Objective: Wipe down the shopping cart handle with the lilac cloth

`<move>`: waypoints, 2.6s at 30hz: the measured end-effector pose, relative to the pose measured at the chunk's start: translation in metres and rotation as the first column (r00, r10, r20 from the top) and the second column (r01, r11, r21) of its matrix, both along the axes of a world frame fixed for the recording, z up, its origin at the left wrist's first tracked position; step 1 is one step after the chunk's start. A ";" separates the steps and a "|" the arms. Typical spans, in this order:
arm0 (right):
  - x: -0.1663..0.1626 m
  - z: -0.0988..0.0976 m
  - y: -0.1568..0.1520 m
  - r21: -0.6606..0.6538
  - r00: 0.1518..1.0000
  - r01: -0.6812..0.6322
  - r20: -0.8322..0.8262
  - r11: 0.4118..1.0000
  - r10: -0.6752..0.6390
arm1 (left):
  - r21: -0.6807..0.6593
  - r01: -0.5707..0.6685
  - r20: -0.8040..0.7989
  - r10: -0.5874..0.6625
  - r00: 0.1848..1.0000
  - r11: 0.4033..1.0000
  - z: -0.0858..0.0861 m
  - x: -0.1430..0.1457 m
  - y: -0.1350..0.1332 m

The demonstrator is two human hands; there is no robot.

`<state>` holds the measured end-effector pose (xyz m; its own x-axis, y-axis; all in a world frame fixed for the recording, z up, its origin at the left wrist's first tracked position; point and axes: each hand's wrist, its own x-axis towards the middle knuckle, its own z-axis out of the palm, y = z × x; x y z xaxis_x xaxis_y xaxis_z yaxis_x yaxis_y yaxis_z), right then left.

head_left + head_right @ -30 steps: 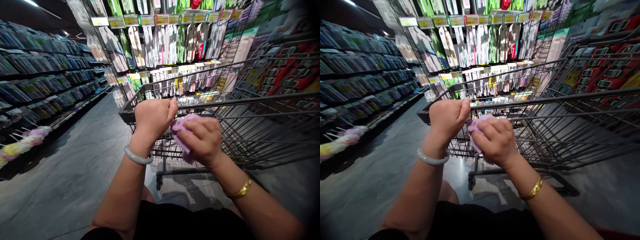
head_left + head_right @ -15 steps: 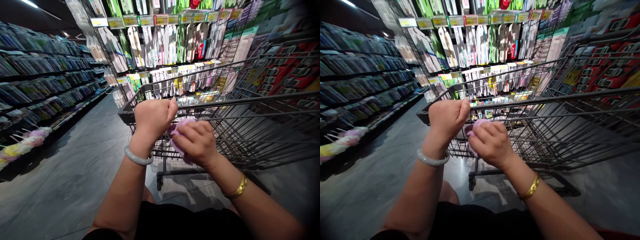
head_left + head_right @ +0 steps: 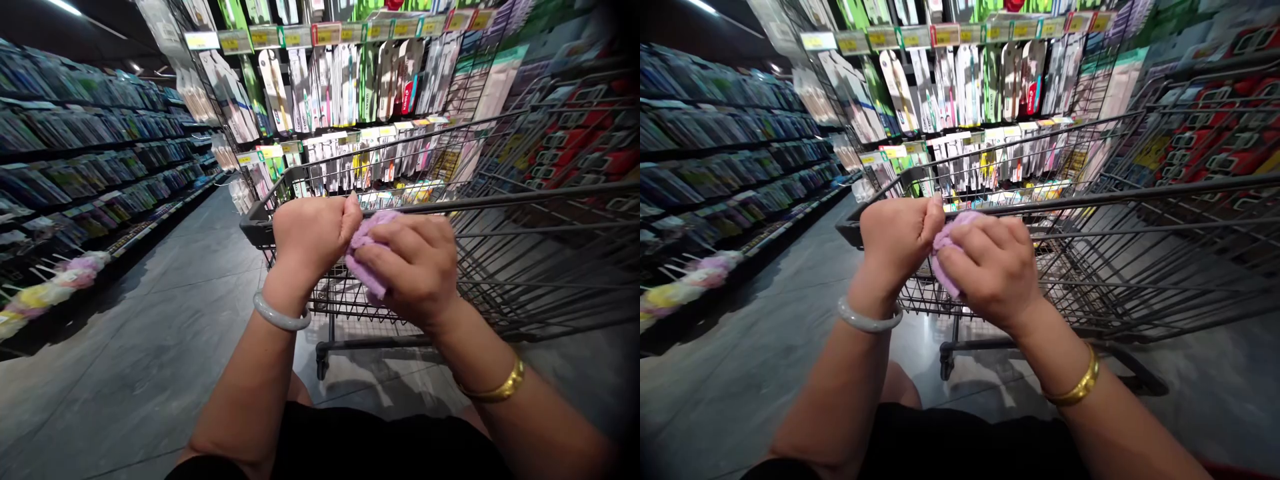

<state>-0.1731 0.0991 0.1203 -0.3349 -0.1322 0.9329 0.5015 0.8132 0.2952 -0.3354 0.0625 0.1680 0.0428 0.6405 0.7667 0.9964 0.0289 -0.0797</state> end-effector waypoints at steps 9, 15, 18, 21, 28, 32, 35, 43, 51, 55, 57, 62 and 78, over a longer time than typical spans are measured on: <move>0.033 0.019 0.010 -0.079 0.946 -0.030 -0.324 0.996 0.003 | 0.016 0.003 0.009 -0.003 1.000 1.000 -0.002 0.001 0.002; 0.016 0.009 0.009 0.045 0.997 0.000 -0.082 0.999 0.004 | 0.030 -0.001 0.006 0.001 1.000 1.000 -0.002 0.001 0.003; 0.027 0.015 0.012 0.008 0.985 -0.033 -0.171 0.999 0.033 | 0.036 -0.001 0.010 0.000 1.000 0.999 -0.002 0.000 0.002; 0.039 0.021 0.017 -0.068 0.944 -0.035 -0.331 0.997 0.011 | 0.042 0.004 0.001 -0.004 1.000 0.999 -0.003 0.000 0.003; 0.023 0.010 0.009 0.018 0.995 -0.042 -0.088 0.999 0.043 | 0.053 -0.005 -0.012 0.006 1.000 0.999 -0.004 0.000 0.004; 0.037 0.017 0.013 -0.034 0.971 -0.080 -0.229 0.996 0.070 | 0.048 -0.007 -0.004 0.007 1.000 0.999 -0.004 0.001 0.003; 0.047 0.023 0.018 -0.081 0.934 -0.053 -0.356 0.995 0.021 | 0.045 -0.001 -0.009 0.002 1.000 0.999 -0.004 0.001 0.003; 0.027 0.010 0.009 0.002 0.999 -0.007 -0.049 1.000 0.007 | 0.062 -0.032 -0.034 0.034 0.999 0.998 -0.004 0.001 0.004; 0.050 0.028 0.022 -0.080 0.920 -0.034 -0.392 0.996 0.000 | 0.105 -0.009 -0.041 0.014 0.999 0.994 -0.006 0.000 0.005; 0.035 0.018 0.013 -0.075 0.979 0.003 -0.201 0.997 -0.018 | 0.114 -0.003 -0.046 0.008 0.999 0.993 -0.006 0.000 0.006; 0.030 0.014 0.010 -0.022 0.992 0.004 -0.125 1.000 -0.007 | 0.114 -0.008 -0.043 0.013 0.999 0.993 -0.005 0.000 0.006; 0.047 0.022 0.019 -0.057 0.970 -0.018 -0.244 0.998 0.003 | 0.110 -0.018 -0.033 0.021 0.999 0.994 -0.006 0.000 0.006; 0.058 0.026 0.024 -0.079 0.940 0.023 -0.336 0.997 -0.048 | 0.111 -0.012 -0.045 0.017 0.999 0.994 -0.006 -0.001 0.005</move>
<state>-0.1148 0.1230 0.1465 -0.0016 -0.0536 0.9986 0.5904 0.8059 0.0442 -0.3361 0.0673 0.1622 0.0708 0.5524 0.8306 0.9911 0.0548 -0.1209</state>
